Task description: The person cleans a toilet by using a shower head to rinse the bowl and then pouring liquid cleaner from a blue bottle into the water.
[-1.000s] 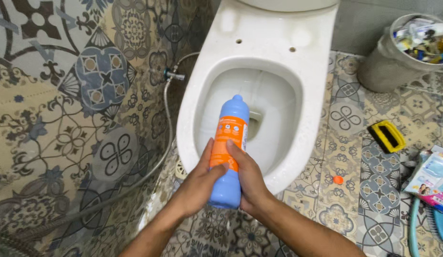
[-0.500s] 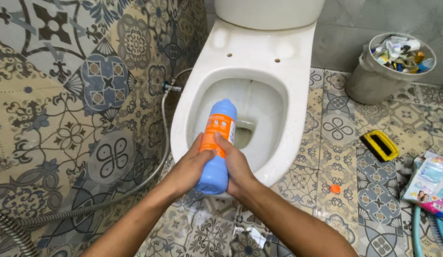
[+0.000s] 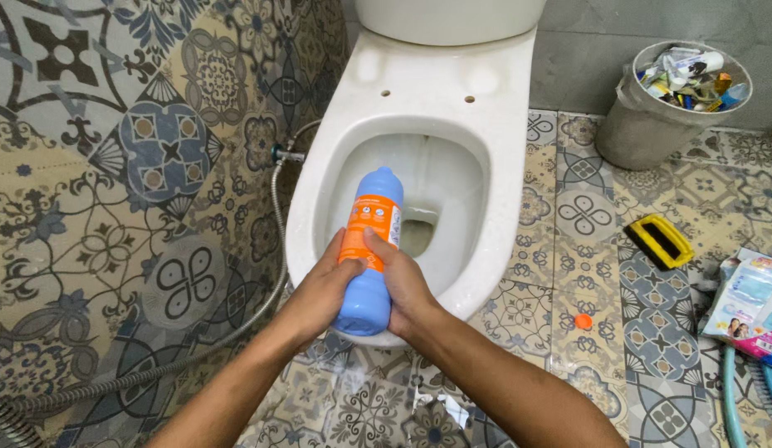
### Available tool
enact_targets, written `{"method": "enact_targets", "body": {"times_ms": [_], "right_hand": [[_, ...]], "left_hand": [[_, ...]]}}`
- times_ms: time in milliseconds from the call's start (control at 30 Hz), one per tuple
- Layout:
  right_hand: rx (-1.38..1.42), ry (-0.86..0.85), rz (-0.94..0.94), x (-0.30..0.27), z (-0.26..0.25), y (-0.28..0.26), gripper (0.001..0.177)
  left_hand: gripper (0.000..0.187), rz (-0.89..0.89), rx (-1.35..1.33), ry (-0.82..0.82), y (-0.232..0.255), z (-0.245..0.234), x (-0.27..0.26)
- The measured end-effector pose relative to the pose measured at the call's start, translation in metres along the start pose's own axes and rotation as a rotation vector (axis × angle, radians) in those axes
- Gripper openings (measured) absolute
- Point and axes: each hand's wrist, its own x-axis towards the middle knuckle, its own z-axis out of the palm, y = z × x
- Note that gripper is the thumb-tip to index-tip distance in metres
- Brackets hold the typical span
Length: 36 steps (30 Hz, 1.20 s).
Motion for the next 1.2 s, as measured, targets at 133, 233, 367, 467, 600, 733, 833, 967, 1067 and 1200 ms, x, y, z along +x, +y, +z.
{"method": "enact_targets", "body": {"times_ms": [133, 233, 367, 467, 600, 733, 833, 967, 1067, 1200], "right_hand": [[-0.002, 0.079, -0.043, -0.002, 0.0, -0.004, 0.048], [0.018, 0.093, -0.065, -0.001, -0.001, -0.006, 0.049], [0.047, 0.086, -0.098, -0.001, -0.004, -0.005, 0.048], [0.045, 0.088, -0.107, 0.001, -0.005, -0.005, 0.048], [0.058, 0.092, -0.133, 0.003, -0.007, -0.003, 0.048], [0.079, 0.15, -0.159, 0.003, -0.006, -0.002, 0.048], [0.099, 0.197, -0.176, 0.002, -0.004, 0.0, 0.048], [0.145, 0.213, -0.238, 0.003, 0.0, 0.003, 0.049], [0.157, 0.233, -0.28, 0.004, 0.003, 0.006, 0.05], [0.191, 0.224, -0.315, 0.009, 0.006, 0.012, 0.049]], "left_hand": [[0.075, -0.02, 0.023, -0.037, 0.002, 0.003, 0.008], [0.075, -0.01, 0.015, -0.072, 0.005, 0.005, 0.013], [0.076, -0.055, 0.041, -0.067, 0.005, 0.006, 0.015], [0.075, -0.022, 0.036, -0.093, 0.006, 0.005, 0.019], [0.074, 0.033, 0.041, -0.13, 0.009, 0.004, 0.021], [0.068, -0.004, 0.013, -0.209, 0.018, 0.002, 0.023], [0.067, -0.013, 0.019, -0.256, 0.021, -0.001, 0.028], [0.07, 0.009, 0.015, -0.337, 0.023, -0.005, 0.037], [0.071, -0.023, 0.072, -0.333, 0.026, -0.009, 0.042], [0.071, -0.026, 0.15, -0.374, 0.033, -0.02, 0.047]]}}
